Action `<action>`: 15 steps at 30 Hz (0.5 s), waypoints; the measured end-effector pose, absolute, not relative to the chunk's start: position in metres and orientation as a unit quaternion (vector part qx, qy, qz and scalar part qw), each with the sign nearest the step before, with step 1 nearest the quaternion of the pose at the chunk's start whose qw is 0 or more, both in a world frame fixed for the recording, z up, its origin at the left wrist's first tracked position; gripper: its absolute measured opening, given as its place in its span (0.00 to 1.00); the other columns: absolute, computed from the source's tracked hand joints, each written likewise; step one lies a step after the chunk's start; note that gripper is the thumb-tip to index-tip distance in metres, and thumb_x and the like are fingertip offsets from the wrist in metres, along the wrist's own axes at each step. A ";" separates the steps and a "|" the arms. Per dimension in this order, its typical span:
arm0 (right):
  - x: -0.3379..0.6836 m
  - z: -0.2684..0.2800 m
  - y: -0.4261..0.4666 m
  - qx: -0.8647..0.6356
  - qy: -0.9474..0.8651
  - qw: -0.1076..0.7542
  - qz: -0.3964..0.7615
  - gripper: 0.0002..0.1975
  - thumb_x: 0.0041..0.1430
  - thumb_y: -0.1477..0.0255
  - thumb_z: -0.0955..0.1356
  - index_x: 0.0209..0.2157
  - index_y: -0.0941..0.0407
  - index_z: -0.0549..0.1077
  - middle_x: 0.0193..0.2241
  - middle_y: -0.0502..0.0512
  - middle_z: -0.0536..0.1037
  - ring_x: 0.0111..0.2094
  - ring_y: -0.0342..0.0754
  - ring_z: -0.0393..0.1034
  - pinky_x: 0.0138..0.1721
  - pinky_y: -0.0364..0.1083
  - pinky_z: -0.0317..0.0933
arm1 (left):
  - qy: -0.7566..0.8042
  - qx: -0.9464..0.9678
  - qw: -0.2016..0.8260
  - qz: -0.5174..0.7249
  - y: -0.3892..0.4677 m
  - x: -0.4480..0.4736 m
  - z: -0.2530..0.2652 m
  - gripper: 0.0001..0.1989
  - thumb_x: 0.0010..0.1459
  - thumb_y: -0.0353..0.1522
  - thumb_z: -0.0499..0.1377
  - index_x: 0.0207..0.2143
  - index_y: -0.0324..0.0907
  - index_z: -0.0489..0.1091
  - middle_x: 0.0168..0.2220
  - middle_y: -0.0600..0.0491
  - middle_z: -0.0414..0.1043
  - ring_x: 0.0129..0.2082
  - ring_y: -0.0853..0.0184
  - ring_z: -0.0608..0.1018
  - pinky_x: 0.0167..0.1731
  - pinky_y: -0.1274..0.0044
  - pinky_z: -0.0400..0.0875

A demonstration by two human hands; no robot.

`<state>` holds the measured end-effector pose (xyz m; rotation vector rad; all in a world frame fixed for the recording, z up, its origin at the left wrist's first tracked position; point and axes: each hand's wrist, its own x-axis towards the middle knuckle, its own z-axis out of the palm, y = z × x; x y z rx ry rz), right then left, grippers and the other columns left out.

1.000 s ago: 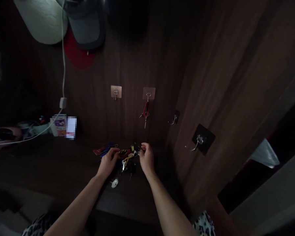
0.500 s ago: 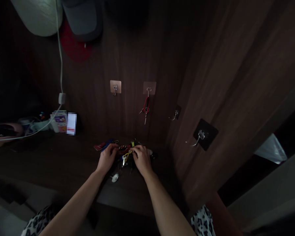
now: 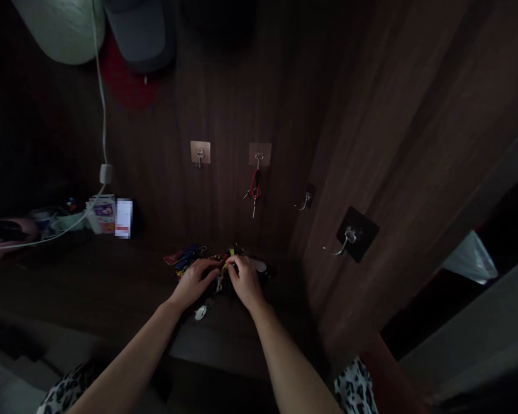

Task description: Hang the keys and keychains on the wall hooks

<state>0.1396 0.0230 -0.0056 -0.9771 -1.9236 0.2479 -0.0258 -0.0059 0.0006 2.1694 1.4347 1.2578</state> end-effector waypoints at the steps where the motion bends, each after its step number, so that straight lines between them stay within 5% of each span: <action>1: 0.138 -0.004 0.022 -0.385 -0.776 0.484 0.122 0.07 0.57 0.72 0.61 0.33 0.53 0.70 0.32 0.52 0.74 0.37 0.49 0.67 0.41 0.48 0.59 | 0.487 0.751 0.127 0.428 -0.007 -0.025 0.001 0.11 0.55 0.37 0.54 0.39 0.45 0.71 0.39 0.52 0.74 0.42 0.64 0.73 0.45 0.73 0.64; 10: 0.128 0.002 0.016 -0.374 -0.670 0.581 0.271 0.08 0.56 0.65 0.63 0.33 0.54 0.69 0.26 0.50 0.73 0.28 0.45 0.68 0.30 0.43 0.63 | 0.445 0.762 0.202 0.424 -0.015 -0.019 0.007 0.08 0.52 0.35 0.57 0.35 0.44 0.69 0.34 0.55 0.73 0.36 0.67 0.74 0.40 0.77 0.65; 15: 0.130 0.008 0.016 -0.386 -0.610 0.614 0.318 0.10 0.53 0.62 0.65 0.30 0.55 0.69 0.27 0.51 0.73 0.30 0.46 0.69 0.27 0.41 0.63 | 0.434 0.646 0.326 0.537 -0.012 -0.017 0.008 0.09 0.52 0.37 0.56 0.33 0.42 0.64 0.30 0.56 0.70 0.32 0.69 0.73 0.35 0.78 0.66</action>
